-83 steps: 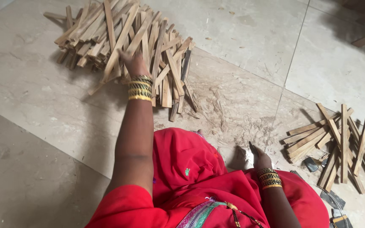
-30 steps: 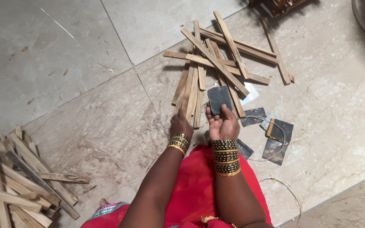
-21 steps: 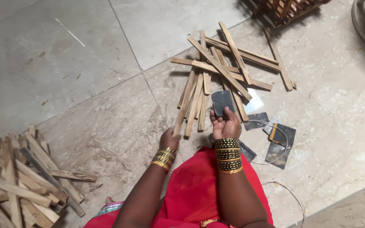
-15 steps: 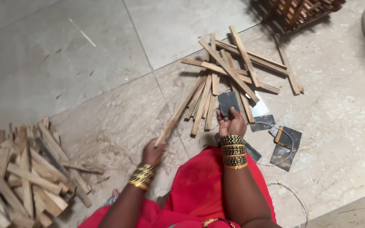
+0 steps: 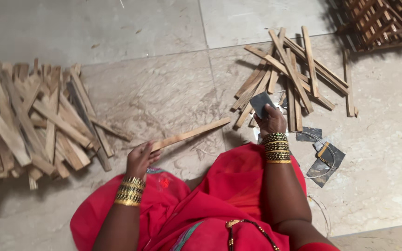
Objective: The person sits on the floor and smooths thin wooden sticks one at a time, rubbing each stick against a small dark abrasive pad and placing finished sticks into a pile. They repeatedly pick up new sticks from a heap and work them by hand.
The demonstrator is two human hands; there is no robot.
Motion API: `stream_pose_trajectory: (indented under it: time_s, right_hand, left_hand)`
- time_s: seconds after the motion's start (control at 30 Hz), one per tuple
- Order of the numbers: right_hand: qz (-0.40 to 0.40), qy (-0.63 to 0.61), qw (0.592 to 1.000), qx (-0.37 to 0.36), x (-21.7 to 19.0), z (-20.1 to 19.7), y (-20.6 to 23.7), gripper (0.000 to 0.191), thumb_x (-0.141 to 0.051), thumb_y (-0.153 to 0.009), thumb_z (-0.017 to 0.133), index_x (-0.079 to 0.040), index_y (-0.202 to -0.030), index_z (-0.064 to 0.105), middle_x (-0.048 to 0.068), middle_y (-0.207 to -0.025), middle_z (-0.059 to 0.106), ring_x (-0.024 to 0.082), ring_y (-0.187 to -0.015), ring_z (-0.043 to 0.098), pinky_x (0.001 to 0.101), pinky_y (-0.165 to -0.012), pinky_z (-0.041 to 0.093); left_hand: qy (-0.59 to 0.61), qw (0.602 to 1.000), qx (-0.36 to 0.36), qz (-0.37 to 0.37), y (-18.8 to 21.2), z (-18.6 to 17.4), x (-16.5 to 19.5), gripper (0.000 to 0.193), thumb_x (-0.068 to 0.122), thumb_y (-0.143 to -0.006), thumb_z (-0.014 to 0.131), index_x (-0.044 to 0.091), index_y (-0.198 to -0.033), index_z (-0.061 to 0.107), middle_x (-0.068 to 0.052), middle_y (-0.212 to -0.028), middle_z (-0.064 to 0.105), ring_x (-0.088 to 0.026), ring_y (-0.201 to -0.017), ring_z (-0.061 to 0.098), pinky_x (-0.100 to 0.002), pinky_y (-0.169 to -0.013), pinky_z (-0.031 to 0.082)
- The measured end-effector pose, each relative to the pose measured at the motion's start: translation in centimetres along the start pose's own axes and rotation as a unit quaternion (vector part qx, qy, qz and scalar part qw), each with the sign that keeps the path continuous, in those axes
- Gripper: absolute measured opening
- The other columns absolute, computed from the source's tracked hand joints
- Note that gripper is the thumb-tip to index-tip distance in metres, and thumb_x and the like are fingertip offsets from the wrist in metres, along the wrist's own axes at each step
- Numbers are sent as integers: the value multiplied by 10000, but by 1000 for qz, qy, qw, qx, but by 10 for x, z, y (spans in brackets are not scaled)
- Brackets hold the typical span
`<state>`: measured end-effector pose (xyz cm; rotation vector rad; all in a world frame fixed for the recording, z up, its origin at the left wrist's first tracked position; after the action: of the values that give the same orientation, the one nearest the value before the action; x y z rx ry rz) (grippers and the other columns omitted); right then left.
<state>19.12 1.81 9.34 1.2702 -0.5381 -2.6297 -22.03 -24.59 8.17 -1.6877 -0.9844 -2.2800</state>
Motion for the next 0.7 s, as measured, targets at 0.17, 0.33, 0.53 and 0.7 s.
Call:
stream_pose_trajectory:
  time_s: [0.17, 0.33, 0.53, 0.7]
  right_hand:
    - [-18, 243, 964, -108, 13, 29, 23, 321, -83, -931, 666, 38, -1224, 611, 140, -1023, 713, 265, -815, 731, 408, -718, 616]
    - [-157, 592, 777, -145, 38, 46, 28, 351, -79, -926, 657, -12, -1266, 711, 91, -964, 770, 153, -799, 702, 323, -718, 572]
    - [-105, 755, 619, -189, 128, 94, 57, 406, -264, -1099, 409, -87, -1315, 703, 148, -931, 736, 173, -779, 662, 325, -705, 531]
    - [-249, 682, 635, -263, 189, 143, 146, 454, -193, -1078, 382, -108, -1499, 530, 159, -1556, 508, 301, -1467, 450, 403, -1235, 352]
  left_hand:
    - [12, 994, -84, 74, -30, 3, -5, 385, 33, -918, 680, -66, -1288, 649, -151, -1028, 722, -146, -794, 703, -273, -704, 592]
    - [-197, 973, -28, 117, -31, 9, 6, 408, -71, -814, 619, 24, -1172, 789, -90, -814, 756, -114, -611, 608, -268, -542, 468]
    - [-216, 967, -9, 135, -17, 24, 21, 287, 5, -787, 706, 59, -1048, 812, -82, -754, 757, -87, -608, 642, -255, -541, 488]
    - [-200, 970, 43, 133, -13, 20, 29, 272, -19, -833, 621, 51, -1016, 810, -71, -813, 781, -86, -672, 725, -254, -598, 556]
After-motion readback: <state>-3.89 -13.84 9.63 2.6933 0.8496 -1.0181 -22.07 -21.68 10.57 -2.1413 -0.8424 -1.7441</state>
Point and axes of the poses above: each hand's wrist, its own y-axis away from the middle knuckle, its own z-axis out of the palm, x = y × z, the point moved 4 cm from there along -y, towards the middle knuckle
